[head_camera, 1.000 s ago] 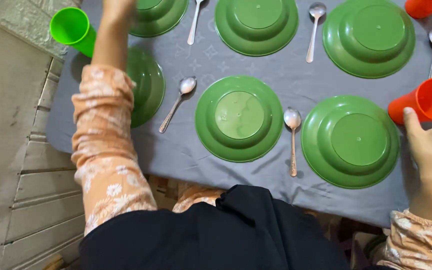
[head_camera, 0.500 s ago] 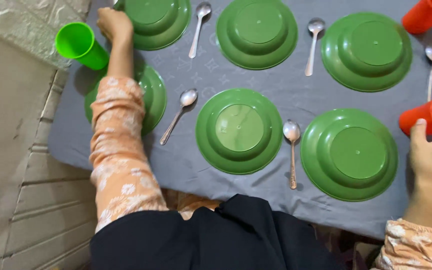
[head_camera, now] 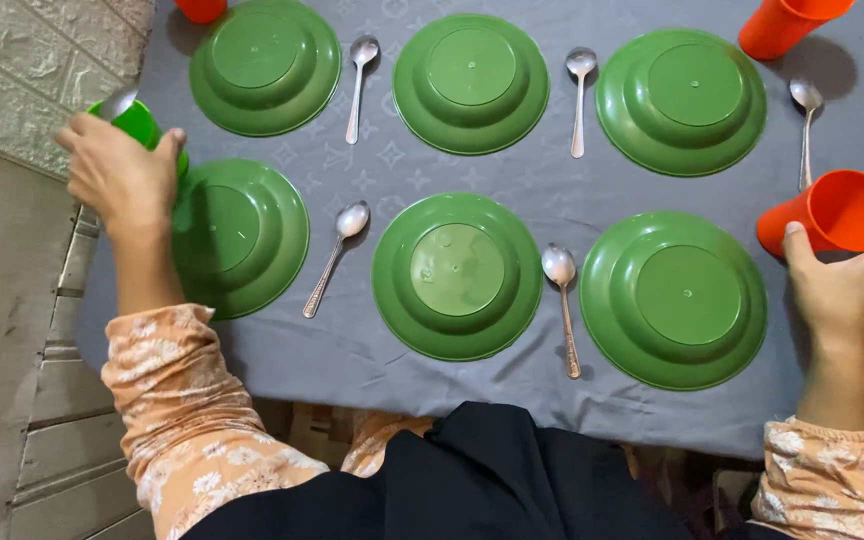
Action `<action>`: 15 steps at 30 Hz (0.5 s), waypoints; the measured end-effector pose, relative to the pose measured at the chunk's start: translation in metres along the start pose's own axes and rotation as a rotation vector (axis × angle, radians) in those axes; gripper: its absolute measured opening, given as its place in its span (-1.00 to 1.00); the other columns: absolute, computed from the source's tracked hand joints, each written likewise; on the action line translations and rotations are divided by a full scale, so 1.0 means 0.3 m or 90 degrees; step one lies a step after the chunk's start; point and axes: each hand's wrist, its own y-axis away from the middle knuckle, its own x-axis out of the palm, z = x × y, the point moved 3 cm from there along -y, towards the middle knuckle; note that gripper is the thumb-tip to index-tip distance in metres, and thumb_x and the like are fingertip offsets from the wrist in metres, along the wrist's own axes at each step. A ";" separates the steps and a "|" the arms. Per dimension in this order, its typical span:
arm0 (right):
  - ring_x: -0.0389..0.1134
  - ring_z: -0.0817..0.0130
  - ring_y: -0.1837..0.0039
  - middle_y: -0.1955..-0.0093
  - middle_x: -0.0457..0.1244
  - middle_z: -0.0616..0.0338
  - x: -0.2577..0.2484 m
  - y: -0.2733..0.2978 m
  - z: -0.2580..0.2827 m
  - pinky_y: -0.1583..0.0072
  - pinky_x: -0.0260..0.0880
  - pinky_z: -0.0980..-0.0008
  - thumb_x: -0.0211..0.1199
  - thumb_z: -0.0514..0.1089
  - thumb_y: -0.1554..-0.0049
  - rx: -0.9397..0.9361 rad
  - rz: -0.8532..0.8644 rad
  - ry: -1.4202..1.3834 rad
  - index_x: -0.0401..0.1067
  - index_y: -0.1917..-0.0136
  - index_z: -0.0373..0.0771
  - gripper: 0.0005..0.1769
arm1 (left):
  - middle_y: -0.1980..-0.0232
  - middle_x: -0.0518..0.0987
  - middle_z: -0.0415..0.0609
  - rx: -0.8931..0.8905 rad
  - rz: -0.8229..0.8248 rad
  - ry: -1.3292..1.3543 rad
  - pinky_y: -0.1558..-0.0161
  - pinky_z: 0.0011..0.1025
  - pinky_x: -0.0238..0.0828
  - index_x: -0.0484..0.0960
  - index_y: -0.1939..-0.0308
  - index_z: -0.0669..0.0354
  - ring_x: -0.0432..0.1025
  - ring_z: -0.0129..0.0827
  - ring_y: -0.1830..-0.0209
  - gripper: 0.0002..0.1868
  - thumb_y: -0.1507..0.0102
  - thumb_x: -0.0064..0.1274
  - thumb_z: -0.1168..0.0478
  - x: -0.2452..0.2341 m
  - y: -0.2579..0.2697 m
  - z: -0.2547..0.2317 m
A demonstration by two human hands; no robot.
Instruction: The person arranges green plates, red and green cups, and metal spoons on a table covered with a grey tablecloth. They place each item at designated spots to set up six place settings.
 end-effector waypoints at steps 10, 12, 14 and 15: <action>0.39 -0.10 -0.13 -0.18 0.35 -0.30 0.117 0.132 -0.316 -0.07 0.32 0.06 0.57 0.09 -0.44 0.231 0.130 -0.046 0.43 -0.31 -0.57 -0.36 | 0.16 0.67 0.16 0.158 -0.044 0.007 0.29 0.15 0.48 0.61 0.10 0.07 0.58 0.22 0.23 -0.70 -0.14 0.38 0.26 0.153 0.005 0.200; 0.37 -0.14 -0.16 -0.21 0.35 -0.30 0.110 0.172 -0.338 -0.14 0.27 0.03 0.49 0.14 -0.50 0.271 0.158 -0.061 0.46 -0.33 -0.55 -0.37 | 0.18 0.68 0.15 0.155 -0.052 -0.005 0.33 0.18 0.48 0.63 0.11 0.05 0.58 0.23 0.25 -0.73 -0.14 0.32 0.30 0.144 0.020 0.230; 0.31 -0.05 -0.30 -0.35 0.30 -0.25 0.103 0.205 -0.335 -0.30 0.19 0.04 0.40 0.00 -0.50 0.248 0.156 -0.168 0.42 -0.44 -0.56 -0.45 | 0.26 0.69 0.16 0.148 -0.080 -0.022 0.34 0.15 0.47 0.66 0.17 0.01 0.58 0.25 0.32 -0.79 -0.15 0.29 0.31 0.111 0.043 0.274; 0.31 -0.05 -0.30 -0.35 0.30 -0.25 0.099 0.228 -0.353 -0.30 0.19 0.04 0.40 0.00 -0.50 0.245 0.157 -0.169 0.42 -0.44 -0.56 -0.45 | 0.26 0.69 0.16 0.145 -0.081 -0.023 0.34 0.15 0.47 0.66 0.17 0.01 0.58 0.25 0.32 -0.79 -0.15 0.29 0.31 0.107 0.050 0.301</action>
